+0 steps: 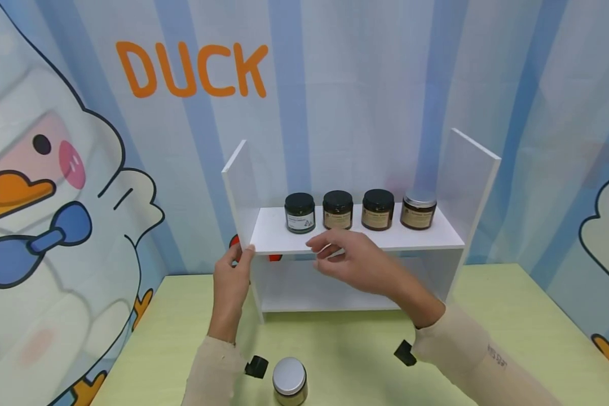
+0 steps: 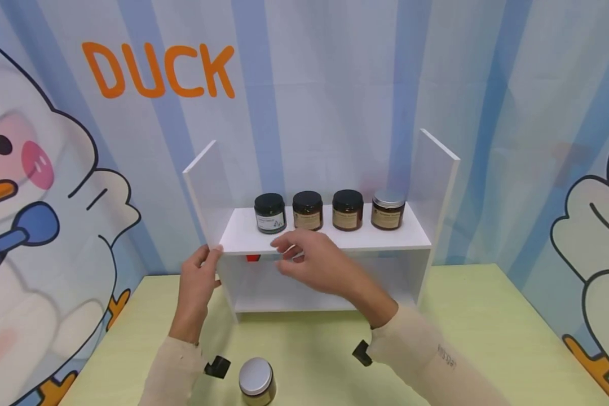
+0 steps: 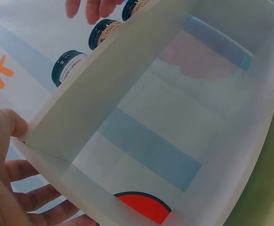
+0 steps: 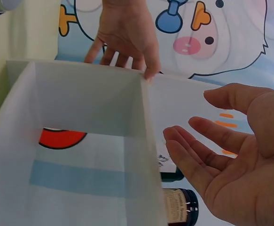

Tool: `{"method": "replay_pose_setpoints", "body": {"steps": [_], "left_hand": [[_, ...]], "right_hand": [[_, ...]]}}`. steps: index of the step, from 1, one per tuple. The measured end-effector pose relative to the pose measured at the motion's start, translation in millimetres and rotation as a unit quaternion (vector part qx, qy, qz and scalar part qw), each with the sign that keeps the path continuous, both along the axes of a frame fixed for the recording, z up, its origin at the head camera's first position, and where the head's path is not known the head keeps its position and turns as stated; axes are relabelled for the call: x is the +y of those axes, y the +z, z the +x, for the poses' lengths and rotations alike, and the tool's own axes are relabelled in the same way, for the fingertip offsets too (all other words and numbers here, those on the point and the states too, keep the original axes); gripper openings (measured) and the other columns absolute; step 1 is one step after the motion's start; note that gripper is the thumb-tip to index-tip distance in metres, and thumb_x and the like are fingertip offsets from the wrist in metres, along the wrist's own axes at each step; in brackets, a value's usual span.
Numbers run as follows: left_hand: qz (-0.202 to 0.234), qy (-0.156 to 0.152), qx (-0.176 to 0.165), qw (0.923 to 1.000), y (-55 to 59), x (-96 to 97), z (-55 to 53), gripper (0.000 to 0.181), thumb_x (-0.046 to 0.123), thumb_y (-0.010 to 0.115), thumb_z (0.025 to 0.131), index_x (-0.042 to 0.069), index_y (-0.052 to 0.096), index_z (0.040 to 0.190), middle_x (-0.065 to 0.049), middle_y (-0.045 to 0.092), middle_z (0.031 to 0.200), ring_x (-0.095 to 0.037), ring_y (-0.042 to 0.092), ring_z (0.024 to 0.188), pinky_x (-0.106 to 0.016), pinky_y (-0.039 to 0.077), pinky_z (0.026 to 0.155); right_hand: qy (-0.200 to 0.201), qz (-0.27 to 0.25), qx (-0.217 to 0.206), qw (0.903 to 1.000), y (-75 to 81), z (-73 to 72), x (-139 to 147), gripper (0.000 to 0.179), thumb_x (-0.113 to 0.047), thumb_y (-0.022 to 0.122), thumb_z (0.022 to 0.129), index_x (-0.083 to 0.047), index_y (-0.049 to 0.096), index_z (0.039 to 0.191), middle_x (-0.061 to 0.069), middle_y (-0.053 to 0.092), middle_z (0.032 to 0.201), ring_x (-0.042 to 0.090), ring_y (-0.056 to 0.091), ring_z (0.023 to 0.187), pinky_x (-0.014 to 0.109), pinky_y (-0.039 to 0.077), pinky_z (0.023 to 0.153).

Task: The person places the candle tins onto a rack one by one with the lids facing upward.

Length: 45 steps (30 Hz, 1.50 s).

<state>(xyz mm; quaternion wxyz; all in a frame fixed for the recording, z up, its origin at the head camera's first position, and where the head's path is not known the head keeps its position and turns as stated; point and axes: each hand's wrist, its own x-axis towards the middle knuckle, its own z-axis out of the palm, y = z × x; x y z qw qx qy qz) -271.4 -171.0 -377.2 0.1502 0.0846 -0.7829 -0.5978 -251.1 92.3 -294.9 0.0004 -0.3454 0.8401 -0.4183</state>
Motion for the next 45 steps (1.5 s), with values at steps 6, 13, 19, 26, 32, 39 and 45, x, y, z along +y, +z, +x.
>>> {"method": "replay_pose_setpoints", "body": {"steps": [6,13,19,26,32,39,45], "left_hand": [[0.004,-0.004,0.001,1.0000,0.8,0.2,1.0,0.057,0.051,0.052,0.102,0.013,0.054,0.144,-0.010,0.055,0.137,-0.029,0.052,0.114,-0.046,0.050,0.091],[0.000,-0.002,0.005,1.0000,-0.8,-0.1,-0.9,0.056,0.051,0.052,0.102,0.014,0.055,0.144,-0.010,0.057,0.134,-0.028,0.053,0.112,-0.043,0.049,0.088],[0.001,-0.004,0.006,1.0000,-0.7,-0.4,0.3,0.057,0.052,0.052,0.102,0.014,0.054,0.145,-0.009,0.056,0.137,-0.028,0.052,0.116,-0.045,0.049,0.090],[0.005,-0.001,0.002,1.0000,0.5,0.9,1.0,0.058,0.051,0.054,0.102,0.014,0.054,0.146,-0.007,0.054,0.141,-0.029,0.051,0.120,-0.050,0.050,0.095],[0.007,0.001,-0.001,1.0000,1.1,1.0,1.0,0.057,0.050,0.054,0.102,0.014,0.053,0.147,-0.007,0.054,0.142,-0.029,0.051,0.118,-0.048,0.050,0.094],[-0.002,0.004,-0.005,1.0000,1.0,0.1,-0.2,0.054,0.048,0.053,0.102,0.015,0.055,0.145,-0.007,0.056,0.139,-0.028,0.053,0.114,-0.044,0.052,0.088],[0.007,-0.002,-0.003,1.0000,1.1,-1.3,-0.5,0.056,0.050,0.053,0.102,0.015,0.054,0.146,-0.007,0.054,0.142,-0.029,0.053,0.118,-0.048,0.052,0.093]], "right_hand": [[0.009,0.002,-0.027,0.9996,-20.9,3.6,-1.7,0.032,-0.016,0.066,0.098,-0.011,0.065,0.130,0.002,0.066,0.125,0.017,0.066,0.112,0.033,0.054,0.095],[0.028,0.000,-0.030,0.9991,-45.6,5.5,-2.2,0.033,-0.017,0.067,0.098,-0.008,0.066,0.130,0.007,0.067,0.126,0.021,0.067,0.110,0.035,0.055,0.094],[0.033,-0.006,-0.052,0.9981,-62.7,8.2,-7.3,0.034,-0.017,0.069,0.096,-0.005,0.067,0.128,0.008,0.068,0.123,0.023,0.067,0.108,0.042,0.055,0.094],[0.042,-0.004,-0.070,0.9966,-82.2,9.8,-9.8,0.032,-0.014,0.069,0.096,-0.005,0.067,0.126,0.008,0.067,0.121,0.025,0.067,0.109,0.036,0.055,0.092],[0.055,-0.006,-0.098,0.9936,-99.1,11.5,-12.9,0.033,-0.013,0.068,0.095,-0.005,0.067,0.126,0.007,0.067,0.121,0.024,0.067,0.108,0.030,0.055,0.089],[0.054,0.001,-0.127,0.9904,-114.4,12.2,-17.8,0.030,-0.017,0.070,0.096,-0.007,0.068,0.124,0.004,0.067,0.117,0.020,0.066,0.106,0.026,0.054,0.087],[0.053,0.005,-0.119,0.9915,-124.0,13.8,-21.0,0.030,-0.016,0.071,0.095,-0.006,0.069,0.122,0.003,0.069,0.112,0.019,0.066,0.103,0.025,0.055,0.084]]}}
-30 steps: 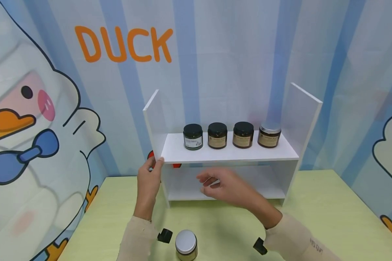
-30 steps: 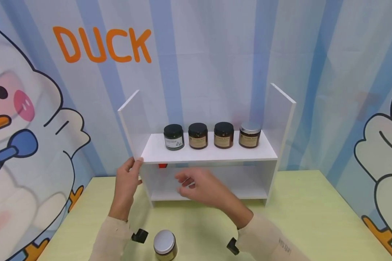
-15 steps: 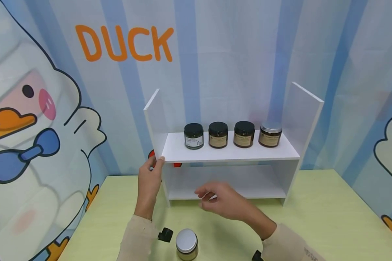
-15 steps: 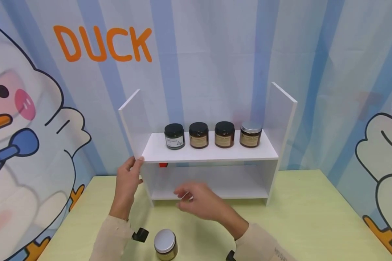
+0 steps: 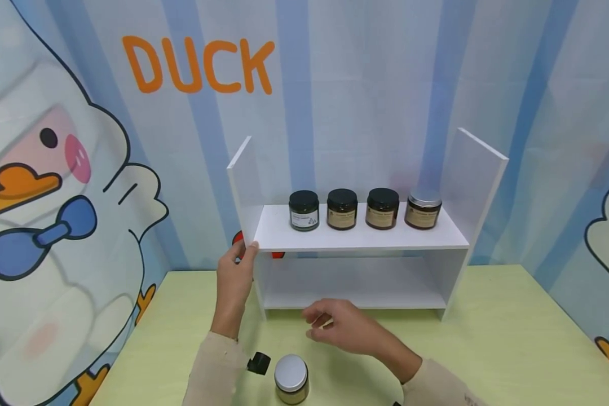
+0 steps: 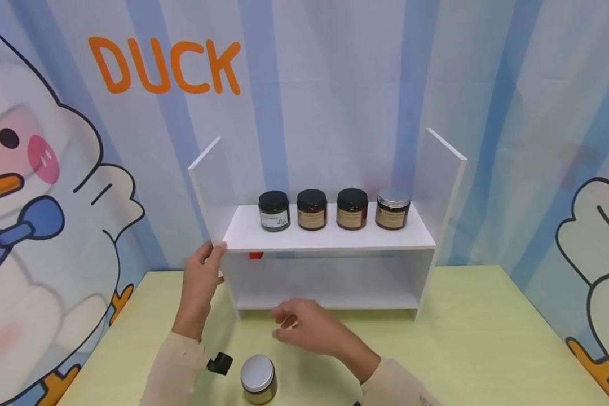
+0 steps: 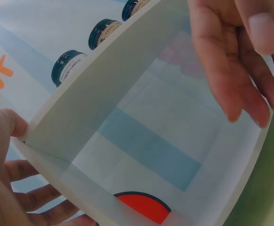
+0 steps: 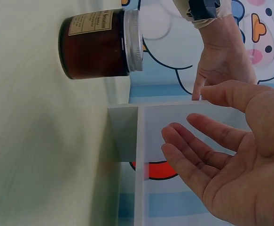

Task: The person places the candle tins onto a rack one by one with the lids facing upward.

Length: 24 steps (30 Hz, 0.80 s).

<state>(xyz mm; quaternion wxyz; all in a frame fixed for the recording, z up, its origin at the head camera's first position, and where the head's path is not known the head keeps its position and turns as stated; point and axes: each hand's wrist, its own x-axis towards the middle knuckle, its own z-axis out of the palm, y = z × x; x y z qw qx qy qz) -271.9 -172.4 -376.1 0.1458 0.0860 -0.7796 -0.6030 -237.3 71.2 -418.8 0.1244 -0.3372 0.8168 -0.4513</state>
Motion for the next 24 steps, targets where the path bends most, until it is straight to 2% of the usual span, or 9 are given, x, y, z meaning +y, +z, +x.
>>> {"method": "replay_pose_setpoints", "body": {"steps": [5,12,19,24], "left_hand": [[0.002,-0.003,0.002,1.0000,0.7,0.8,0.1,0.056,0.049,0.054,0.102,0.014,0.054,0.145,-0.008,0.054,0.141,-0.030,0.052,0.118,-0.049,0.051,0.094],[0.002,-0.001,0.001,1.0000,1.1,1.7,0.2,0.054,0.048,0.053,0.103,0.014,0.055,0.145,-0.008,0.055,0.140,-0.030,0.051,0.118,-0.050,0.050,0.095],[-0.003,0.001,-0.001,1.0000,1.4,1.9,0.6,0.054,0.049,0.053,0.103,0.015,0.055,0.145,-0.008,0.055,0.139,-0.030,0.051,0.115,-0.049,0.050,0.094],[-0.004,0.005,-0.003,1.0000,0.7,1.9,0.7,0.056,0.050,0.053,0.102,0.015,0.054,0.146,-0.008,0.055,0.139,-0.029,0.051,0.113,-0.047,0.050,0.092]], "right_hand": [[-0.005,0.015,-0.003,0.9999,-6.6,1.0,0.0,0.028,-0.019,0.072,0.094,-0.009,0.070,0.120,0.000,0.069,0.110,0.019,0.066,0.102,0.025,0.055,0.082],[0.007,0.006,-0.016,0.9998,-21.8,4.2,-4.0,0.029,-0.018,0.072,0.094,-0.007,0.070,0.121,0.011,0.070,0.116,0.023,0.067,0.104,0.024,0.055,0.082],[0.011,0.000,-0.036,0.9993,-30.7,8.8,-9.0,0.032,-0.025,0.072,0.095,-0.008,0.069,0.122,0.011,0.070,0.119,0.016,0.067,0.104,0.024,0.054,0.084],[0.023,-0.007,-0.072,0.9971,-32.9,12.6,-13.8,0.037,-0.025,0.072,0.095,-0.004,0.067,0.125,0.012,0.066,0.125,0.027,0.066,0.110,0.026,0.054,0.086]]}}
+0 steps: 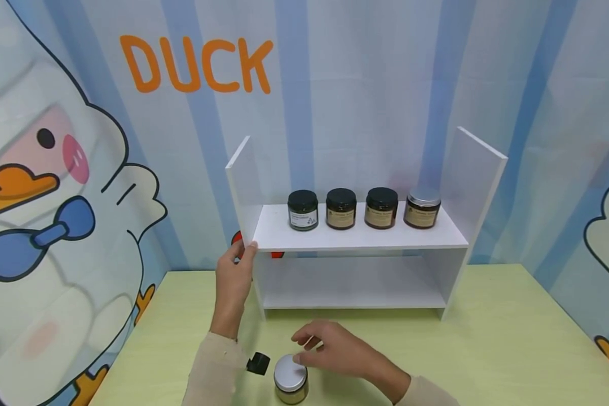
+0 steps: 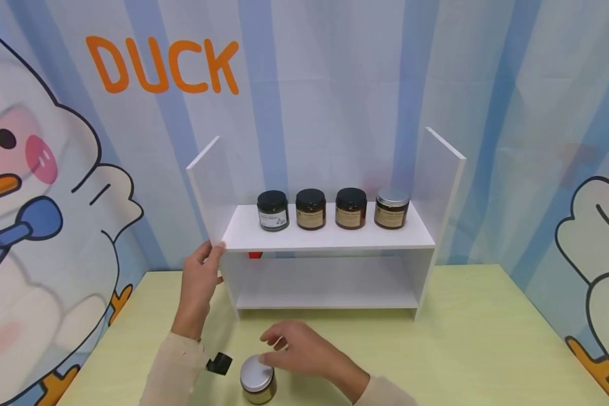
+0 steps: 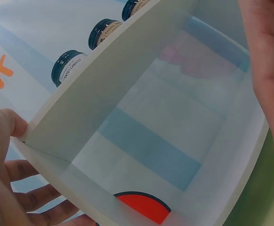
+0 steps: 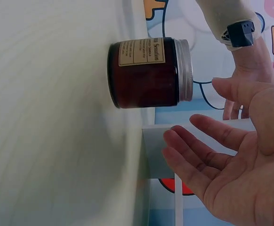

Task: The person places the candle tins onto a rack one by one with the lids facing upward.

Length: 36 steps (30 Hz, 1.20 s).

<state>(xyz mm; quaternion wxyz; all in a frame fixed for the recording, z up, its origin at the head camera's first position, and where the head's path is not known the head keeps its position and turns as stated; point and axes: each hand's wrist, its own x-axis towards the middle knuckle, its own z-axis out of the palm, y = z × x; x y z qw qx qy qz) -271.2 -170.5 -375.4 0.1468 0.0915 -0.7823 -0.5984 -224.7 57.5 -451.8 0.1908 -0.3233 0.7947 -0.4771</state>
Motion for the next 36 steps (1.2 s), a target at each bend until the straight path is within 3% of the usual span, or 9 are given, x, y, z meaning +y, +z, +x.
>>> {"method": "replay_pose_setpoints", "body": {"steps": [9,16,28,36], "left_hand": [[0.008,-0.002,0.001,1.0000,-1.1,-0.2,0.0,0.060,0.052,0.054,0.101,0.014,0.052,0.148,-0.008,0.054,0.142,-0.030,0.050,0.120,-0.053,0.049,0.098],[0.008,-0.002,0.005,1.0000,-1.7,-0.1,0.2,0.060,0.052,0.054,0.101,0.014,0.053,0.148,-0.008,0.053,0.143,-0.031,0.051,0.121,-0.053,0.049,0.099],[0.005,0.001,0.008,1.0000,-1.4,-0.5,0.1,0.057,0.050,0.054,0.102,0.014,0.055,0.146,-0.008,0.055,0.140,-0.030,0.051,0.118,-0.052,0.049,0.097],[0.012,-0.002,0.005,0.9999,-1.2,0.2,0.8,0.060,0.052,0.055,0.101,0.013,0.053,0.147,-0.008,0.053,0.143,-0.030,0.049,0.124,-0.056,0.045,0.103]], "right_hand": [[0.006,0.036,0.017,0.9992,-6.7,7.6,-8.5,0.046,-0.036,0.074,0.092,-0.010,0.066,0.130,0.003,0.066,0.125,0.011,0.065,0.106,0.030,0.054,0.087],[0.015,0.042,0.034,0.9984,-12.8,13.0,-14.1,0.040,-0.035,0.078,0.089,-0.016,0.071,0.123,-0.012,0.063,0.109,0.001,0.061,0.097,0.025,0.053,0.078],[-0.004,0.070,0.073,0.9949,-11.7,23.1,-21.4,0.032,-0.033,0.078,0.086,-0.022,0.071,0.116,-0.013,0.062,0.104,0.000,0.057,0.085,0.023,0.051,0.071],[-0.026,0.117,0.106,0.9871,-9.2,29.0,-21.1,0.038,-0.038,0.076,0.080,-0.026,0.070,0.116,-0.017,0.059,0.104,0.000,0.055,0.082,0.024,0.048,0.067]]}}
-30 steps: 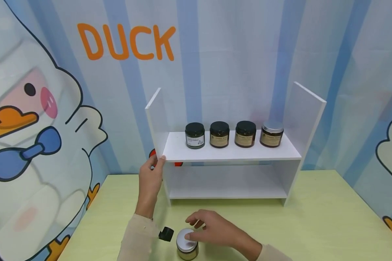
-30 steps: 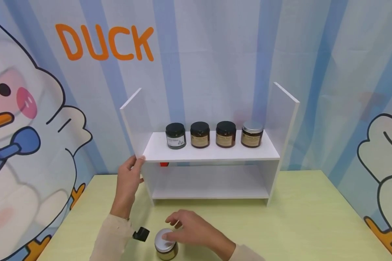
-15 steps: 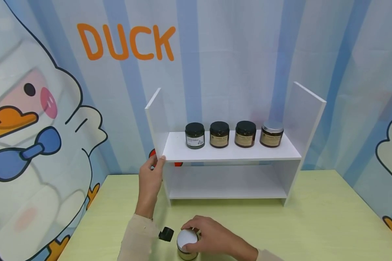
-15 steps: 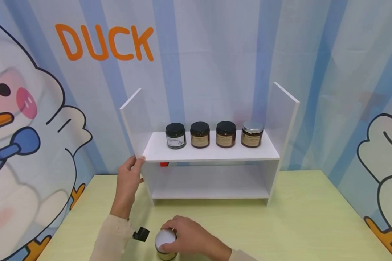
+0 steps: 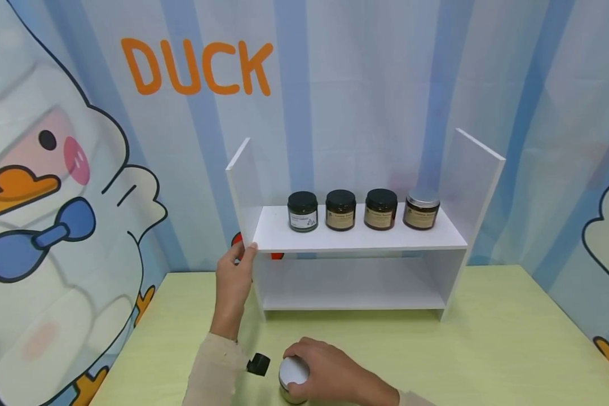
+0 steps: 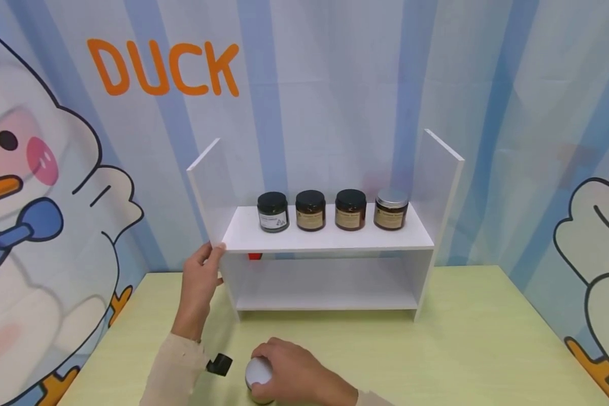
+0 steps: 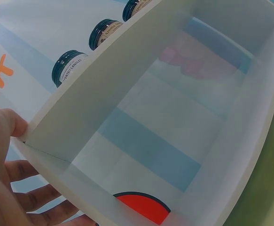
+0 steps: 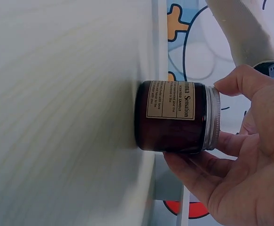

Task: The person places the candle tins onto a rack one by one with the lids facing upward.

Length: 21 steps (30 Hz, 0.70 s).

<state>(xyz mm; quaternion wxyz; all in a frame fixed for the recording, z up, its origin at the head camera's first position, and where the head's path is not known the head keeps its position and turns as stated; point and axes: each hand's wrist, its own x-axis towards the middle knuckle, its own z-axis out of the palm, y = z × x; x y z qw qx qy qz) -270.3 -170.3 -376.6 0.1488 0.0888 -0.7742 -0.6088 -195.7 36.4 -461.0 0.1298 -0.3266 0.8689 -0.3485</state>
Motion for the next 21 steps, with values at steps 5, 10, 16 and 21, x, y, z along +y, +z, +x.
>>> {"method": "replay_pose_setpoints", "body": {"steps": [5,10,16,21], "left_hand": [[0.004,0.000,-0.004,1.0000,0.2,-0.6,-0.7,0.062,0.052,0.056,0.101,0.013,0.052,0.148,-0.008,0.052,0.145,-0.031,0.049,0.126,-0.058,0.045,0.104],[0.003,0.000,-0.008,1.0000,0.2,-1.0,-1.1,0.060,0.051,0.056,0.101,0.012,0.053,0.147,-0.007,0.053,0.144,-0.030,0.050,0.124,-0.055,0.046,0.103],[0.005,-0.001,-0.014,0.9999,0.7,-1.8,-2.3,0.060,0.049,0.055,0.101,0.012,0.051,0.149,-0.007,0.051,0.147,-0.031,0.048,0.128,-0.056,0.046,0.104],[0.006,-0.001,-0.014,0.9999,1.7,-1.4,-2.1,0.061,0.049,0.055,0.101,0.012,0.050,0.150,-0.007,0.050,0.148,-0.030,0.048,0.129,-0.055,0.046,0.104]], "right_hand": [[0.004,-0.005,-0.012,0.9999,1.2,-1.0,4.1,0.037,-0.036,0.075,0.082,-0.025,0.070,0.117,-0.017,0.060,0.105,0.000,0.055,0.083,0.024,0.048,0.068],[0.008,-0.015,-0.022,0.9996,1.5,-2.8,8.1,0.035,-0.033,0.074,0.083,-0.024,0.070,0.117,-0.016,0.061,0.106,0.000,0.056,0.085,0.024,0.049,0.070],[0.009,-0.015,-0.006,0.9998,-0.4,-4.0,12.1,0.036,-0.034,0.074,0.084,-0.023,0.070,0.118,-0.016,0.061,0.109,0.000,0.056,0.087,0.024,0.049,0.071],[0.013,-0.017,0.000,0.9998,0.1,-3.6,15.5,0.036,-0.033,0.073,0.085,-0.022,0.070,0.119,-0.014,0.062,0.110,0.000,0.056,0.088,0.023,0.049,0.071]]}}
